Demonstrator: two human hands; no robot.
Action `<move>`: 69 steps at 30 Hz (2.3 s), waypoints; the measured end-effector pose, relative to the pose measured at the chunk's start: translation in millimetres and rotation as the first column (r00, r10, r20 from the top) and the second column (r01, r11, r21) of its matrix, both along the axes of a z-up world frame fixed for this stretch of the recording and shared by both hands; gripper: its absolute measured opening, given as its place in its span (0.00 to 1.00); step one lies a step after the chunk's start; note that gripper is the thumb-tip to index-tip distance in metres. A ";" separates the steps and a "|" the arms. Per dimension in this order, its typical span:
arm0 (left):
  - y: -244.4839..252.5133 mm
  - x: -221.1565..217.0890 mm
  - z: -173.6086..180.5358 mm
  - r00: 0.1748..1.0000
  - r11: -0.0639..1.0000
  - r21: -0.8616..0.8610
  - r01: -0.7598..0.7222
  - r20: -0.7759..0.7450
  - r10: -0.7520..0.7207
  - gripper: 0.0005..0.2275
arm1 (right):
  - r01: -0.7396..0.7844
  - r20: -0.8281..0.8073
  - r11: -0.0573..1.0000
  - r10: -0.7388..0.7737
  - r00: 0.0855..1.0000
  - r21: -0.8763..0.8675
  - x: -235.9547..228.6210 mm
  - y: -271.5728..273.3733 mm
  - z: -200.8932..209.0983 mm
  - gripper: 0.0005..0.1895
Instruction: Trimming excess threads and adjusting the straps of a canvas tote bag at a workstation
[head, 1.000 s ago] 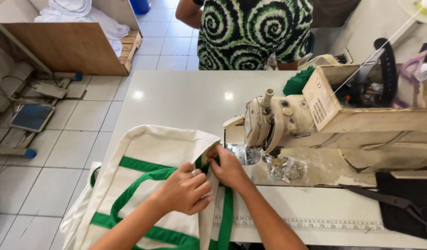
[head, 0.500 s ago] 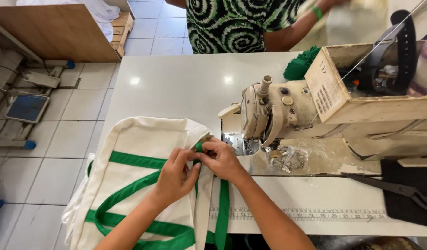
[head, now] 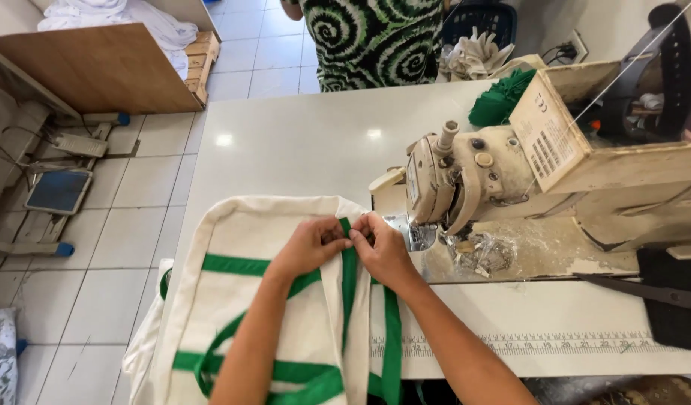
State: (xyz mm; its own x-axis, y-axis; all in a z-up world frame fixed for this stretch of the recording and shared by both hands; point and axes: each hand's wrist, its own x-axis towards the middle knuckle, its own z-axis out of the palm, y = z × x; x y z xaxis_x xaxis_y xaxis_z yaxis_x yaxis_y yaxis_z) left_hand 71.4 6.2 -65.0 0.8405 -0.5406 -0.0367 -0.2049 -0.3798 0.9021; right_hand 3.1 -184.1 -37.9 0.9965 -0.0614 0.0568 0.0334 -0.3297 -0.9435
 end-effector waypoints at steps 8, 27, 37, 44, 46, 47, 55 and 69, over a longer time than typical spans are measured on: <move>-1.5 -15.9 -21.8 0.971 0.985 -0.044 -0.166 0.168 0.171 0.09 | -0.098 0.051 0.890 0.135 0.990 -0.445 -12.0 -4.2 4.1 0.10; -25.1 -48.3 -1.9 0.965 0.984 0.011 -0.179 0.198 0.173 0.11 | 0.403 0.099 0.716 -0.428 0.899 -0.570 -117.4 -194.3 3.7 0.11; -1.4 -28.3 0.2 0.899 0.926 -0.062 -0.373 0.224 0.377 0.13 | 0.265 0.183 0.756 -0.193 0.964 -0.599 -91.1 -200.5 -7.2 0.08; 42.7 3.0 0.4 0.814 0.873 -0.062 -0.484 0.333 0.475 0.13 | 0.482 0.125 0.804 -0.470 0.874 -0.349 -99.5 -203.0 -25.2 0.05; 39.9 -0.5 0.1 0.827 0.884 -0.046 -0.465 0.335 0.452 0.07 | 0.540 0.178 0.791 -0.510 0.842 -0.288 -103.9 -198.4 -24.2 0.06; 37.2 -0.7 0.0 0.849 0.904 -0.025 -0.427 0.333 0.410 0.04 | 0.606 0.218 0.763 -0.567 0.794 -0.223 -107.3 -196.5 -24.7 0.06; 8.1 -23.0 14.6 0.829 0.980 -0.176 -0.090 0.532 0.171 0.07 | 0.502 0.560 0.835 -0.310 0.768 -0.226 -128.0 -66.1 26.7 0.08; -0.3 -31.6 -5.4 0.937 0.928 -0.253 -0.272 0.149 0.316 0.04 | 0.033 -0.073 0.881 0.002 0.997 0.472 -4.9 9.9 -18.2 0.11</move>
State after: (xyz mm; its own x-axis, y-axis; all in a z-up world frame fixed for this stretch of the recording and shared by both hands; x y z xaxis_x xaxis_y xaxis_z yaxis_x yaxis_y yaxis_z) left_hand 39.8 5.9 -70.4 0.9428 -0.2439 0.2274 -0.2858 -0.2399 0.9278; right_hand -1.8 -174.2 -56.2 0.9955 -0.0794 -0.0520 -0.0391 0.1559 -0.9870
